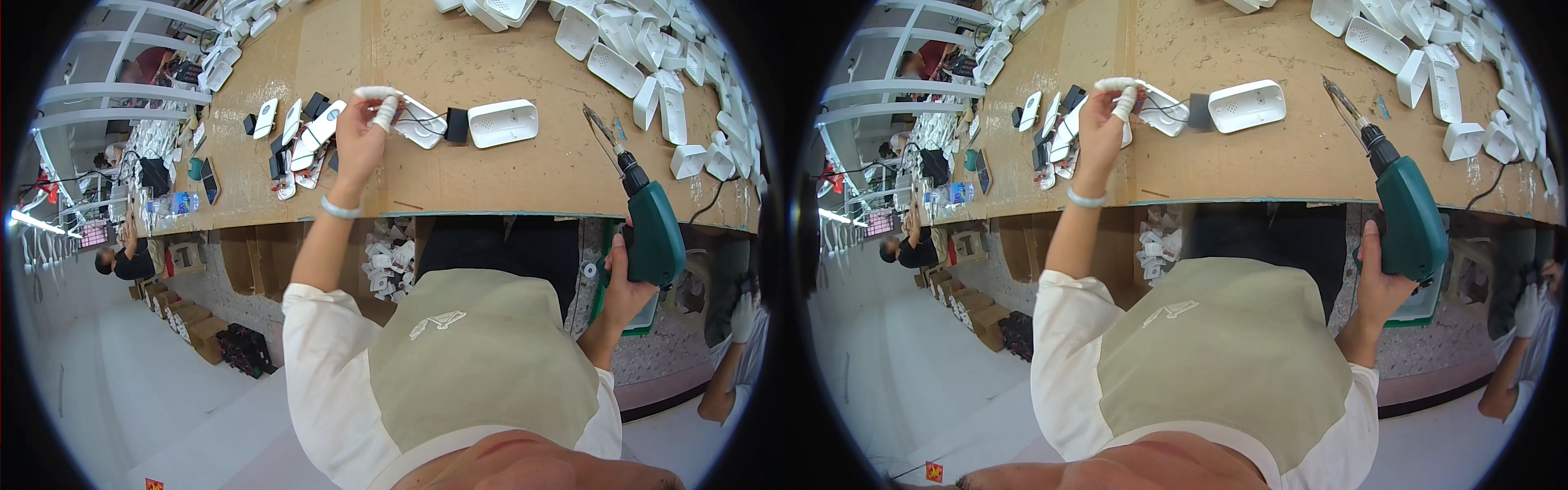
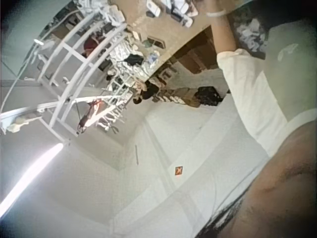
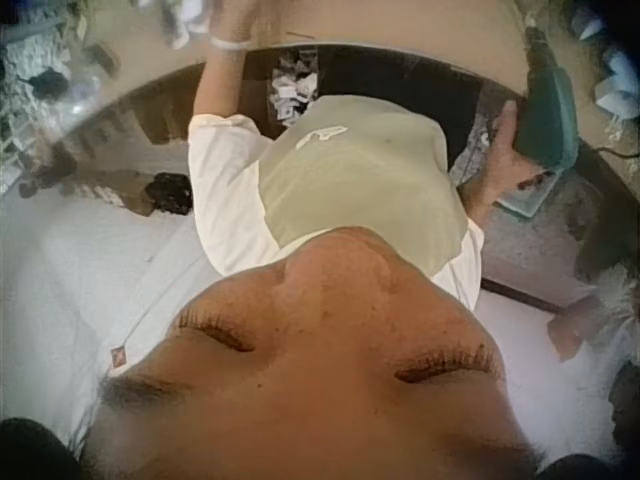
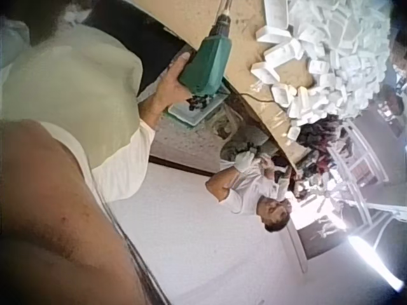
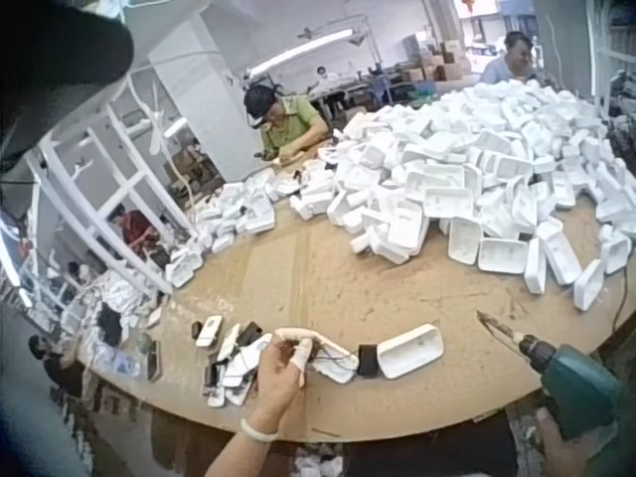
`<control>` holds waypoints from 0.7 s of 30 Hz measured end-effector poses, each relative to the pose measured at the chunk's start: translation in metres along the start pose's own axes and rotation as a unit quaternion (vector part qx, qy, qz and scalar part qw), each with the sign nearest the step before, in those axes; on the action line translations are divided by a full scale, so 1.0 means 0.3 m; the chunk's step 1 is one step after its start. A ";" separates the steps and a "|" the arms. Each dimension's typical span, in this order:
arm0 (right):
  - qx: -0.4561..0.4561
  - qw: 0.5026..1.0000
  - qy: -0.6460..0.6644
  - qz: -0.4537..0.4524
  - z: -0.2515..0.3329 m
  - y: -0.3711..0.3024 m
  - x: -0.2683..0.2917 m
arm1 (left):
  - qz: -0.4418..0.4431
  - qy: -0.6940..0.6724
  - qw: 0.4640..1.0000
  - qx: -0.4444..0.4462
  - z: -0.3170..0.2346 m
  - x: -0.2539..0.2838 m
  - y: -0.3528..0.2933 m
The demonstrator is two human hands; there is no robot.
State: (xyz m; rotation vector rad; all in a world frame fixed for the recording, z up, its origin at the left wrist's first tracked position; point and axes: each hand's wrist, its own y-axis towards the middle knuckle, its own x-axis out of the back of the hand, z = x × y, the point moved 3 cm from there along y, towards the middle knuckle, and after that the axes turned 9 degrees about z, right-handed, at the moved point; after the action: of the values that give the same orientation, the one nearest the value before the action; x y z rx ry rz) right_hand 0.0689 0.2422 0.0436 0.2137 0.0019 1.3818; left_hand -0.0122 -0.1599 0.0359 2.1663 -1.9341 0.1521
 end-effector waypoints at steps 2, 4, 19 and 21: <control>-0.003 1.000 0.001 0.000 -0.001 0.001 -0.003 | -0.081 -0.131 0.988 -0.025 0.038 -0.017 -0.028; -0.001 1.000 -0.001 0.000 -0.001 0.003 -0.007 | -0.078 -0.139 0.987 0.001 0.063 -0.023 -0.031; 0.000 1.000 -0.004 0.012 0.002 0.005 -0.006 | -0.013 0.286 0.955 0.075 0.017 0.023 0.000; 0.001 1.000 0.000 0.013 0.007 0.009 -0.011 | -0.040 0.297 0.953 0.050 0.004 0.026 0.014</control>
State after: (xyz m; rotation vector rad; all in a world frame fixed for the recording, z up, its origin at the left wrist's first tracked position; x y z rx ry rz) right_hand 0.0659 0.2391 0.0455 0.2158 0.0004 1.4084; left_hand -0.0153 -0.1681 0.0369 1.9413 -1.5143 0.8013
